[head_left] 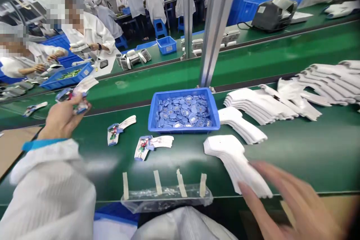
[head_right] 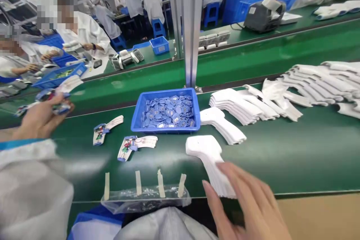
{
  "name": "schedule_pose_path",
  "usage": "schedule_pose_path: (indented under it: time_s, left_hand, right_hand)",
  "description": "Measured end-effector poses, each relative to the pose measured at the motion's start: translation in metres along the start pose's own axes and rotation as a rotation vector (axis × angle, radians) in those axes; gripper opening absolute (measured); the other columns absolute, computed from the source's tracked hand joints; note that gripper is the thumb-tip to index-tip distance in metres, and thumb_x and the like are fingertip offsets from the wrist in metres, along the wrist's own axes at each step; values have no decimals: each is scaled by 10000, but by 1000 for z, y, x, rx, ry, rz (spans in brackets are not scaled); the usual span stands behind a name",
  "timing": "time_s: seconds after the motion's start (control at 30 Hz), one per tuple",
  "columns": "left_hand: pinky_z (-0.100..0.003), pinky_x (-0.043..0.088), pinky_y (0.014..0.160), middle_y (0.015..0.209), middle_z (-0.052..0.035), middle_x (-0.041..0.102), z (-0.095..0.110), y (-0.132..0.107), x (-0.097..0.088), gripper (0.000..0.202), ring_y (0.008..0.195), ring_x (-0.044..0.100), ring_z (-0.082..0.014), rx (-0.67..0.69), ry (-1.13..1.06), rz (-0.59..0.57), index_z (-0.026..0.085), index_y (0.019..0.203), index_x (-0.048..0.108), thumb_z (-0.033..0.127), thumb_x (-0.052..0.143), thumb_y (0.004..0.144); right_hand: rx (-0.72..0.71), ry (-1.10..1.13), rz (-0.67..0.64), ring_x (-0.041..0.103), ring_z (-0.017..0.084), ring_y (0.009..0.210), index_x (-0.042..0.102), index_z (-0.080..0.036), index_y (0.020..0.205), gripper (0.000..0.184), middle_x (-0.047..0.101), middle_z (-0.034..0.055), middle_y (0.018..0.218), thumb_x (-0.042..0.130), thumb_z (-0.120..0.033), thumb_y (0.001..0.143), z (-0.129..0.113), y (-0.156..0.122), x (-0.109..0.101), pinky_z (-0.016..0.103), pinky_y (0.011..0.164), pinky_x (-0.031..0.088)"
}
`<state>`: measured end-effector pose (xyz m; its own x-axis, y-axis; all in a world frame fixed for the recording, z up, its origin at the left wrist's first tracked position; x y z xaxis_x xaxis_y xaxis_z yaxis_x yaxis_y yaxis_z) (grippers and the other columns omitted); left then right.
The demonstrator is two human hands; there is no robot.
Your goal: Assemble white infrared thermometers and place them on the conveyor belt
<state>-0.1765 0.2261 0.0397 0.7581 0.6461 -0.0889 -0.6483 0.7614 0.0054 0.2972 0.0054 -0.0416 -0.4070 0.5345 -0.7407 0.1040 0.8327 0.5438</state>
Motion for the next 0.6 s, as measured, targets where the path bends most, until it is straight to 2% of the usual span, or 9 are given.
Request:
schedule_pose_path:
  time_s: [0.07,0.13,0.23,0.3,0.33,0.4,0.47,0.53,0.6]
  left_hand:
    - [-287,590,721,843,24,604,5,-51,-21,101,693,571,-116,-11,-7,-6,159,917,610,235,628,980]
    - [-230,541,588,850,20,638,-1,-108,-26,176,634,541,-117,-18,18,-109,191,922,649,362,684,946]
    - [-235,520,674,853,-8,691,-34,-192,-9,306,760,620,-160,-134,226,-404,173,957,674,433,791,846]
    - [-262,498,723,861,-31,703,-60,-242,14,333,789,627,-176,-153,314,-709,148,982,680,422,799,834]
    - [-266,488,743,866,-29,692,-71,-261,24,336,791,613,-168,-150,285,-816,145,988,681,408,809,821]
    - [-254,459,724,833,-10,649,-91,-286,42,322,769,571,-145,-155,184,-977,149,943,669,405,814,814]
    - [-247,429,707,832,-1,630,-107,-296,53,305,767,547,-135,-156,154,-1054,155,933,669,392,819,815]
    - [-250,416,709,851,2,636,-116,-296,57,276,783,548,-137,-133,157,-1096,164,936,681,365,827,816]
    - [-255,417,722,874,3,652,-119,-291,57,257,802,561,-143,-86,164,-1134,174,945,693,356,828,821]
  right_hand:
    - [41,-175,-72,653,393,1053,535,-116,1344,610,668,209,1194,473,-599,977,5,8,12,488,796,547]
    - [35,-339,-221,659,400,978,491,-29,1337,598,660,253,1125,435,-516,995,10,11,32,471,707,535]
    - [-23,-490,-393,665,314,762,531,-6,1236,396,665,198,932,512,-268,940,24,11,57,415,641,498]
    - [-65,-526,-423,654,305,711,542,-4,1222,383,657,181,868,522,-247,927,35,14,59,416,622,476]
    - [-90,-533,-424,653,322,716,536,3,1247,420,657,188,854,515,-282,939,39,16,56,427,611,463]
    - [-113,-547,-360,651,368,746,508,5,1335,549,670,222,876,489,-407,972,42,21,41,453,579,425]
    - [-122,-487,-233,662,406,860,497,-68,1414,613,686,257,1026,461,-510,991,32,26,19,468,591,410]
    - [-130,-266,-156,668,379,1008,559,-224,1387,477,684,190,1203,472,-499,1007,8,26,4,465,685,463]
    - [-179,31,-206,687,291,1029,635,-318,1243,281,711,77,1189,510,-434,1020,-31,21,6,418,792,508]
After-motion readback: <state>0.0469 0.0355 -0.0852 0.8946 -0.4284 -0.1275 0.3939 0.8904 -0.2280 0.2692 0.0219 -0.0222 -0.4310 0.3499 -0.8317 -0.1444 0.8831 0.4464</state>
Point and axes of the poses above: each hand's wrist, its own y-axis towards the middle knuckle, its own x-axis out of the palm, z = x × y, the point moved 6 cm from there along y, towards the middle knuckle
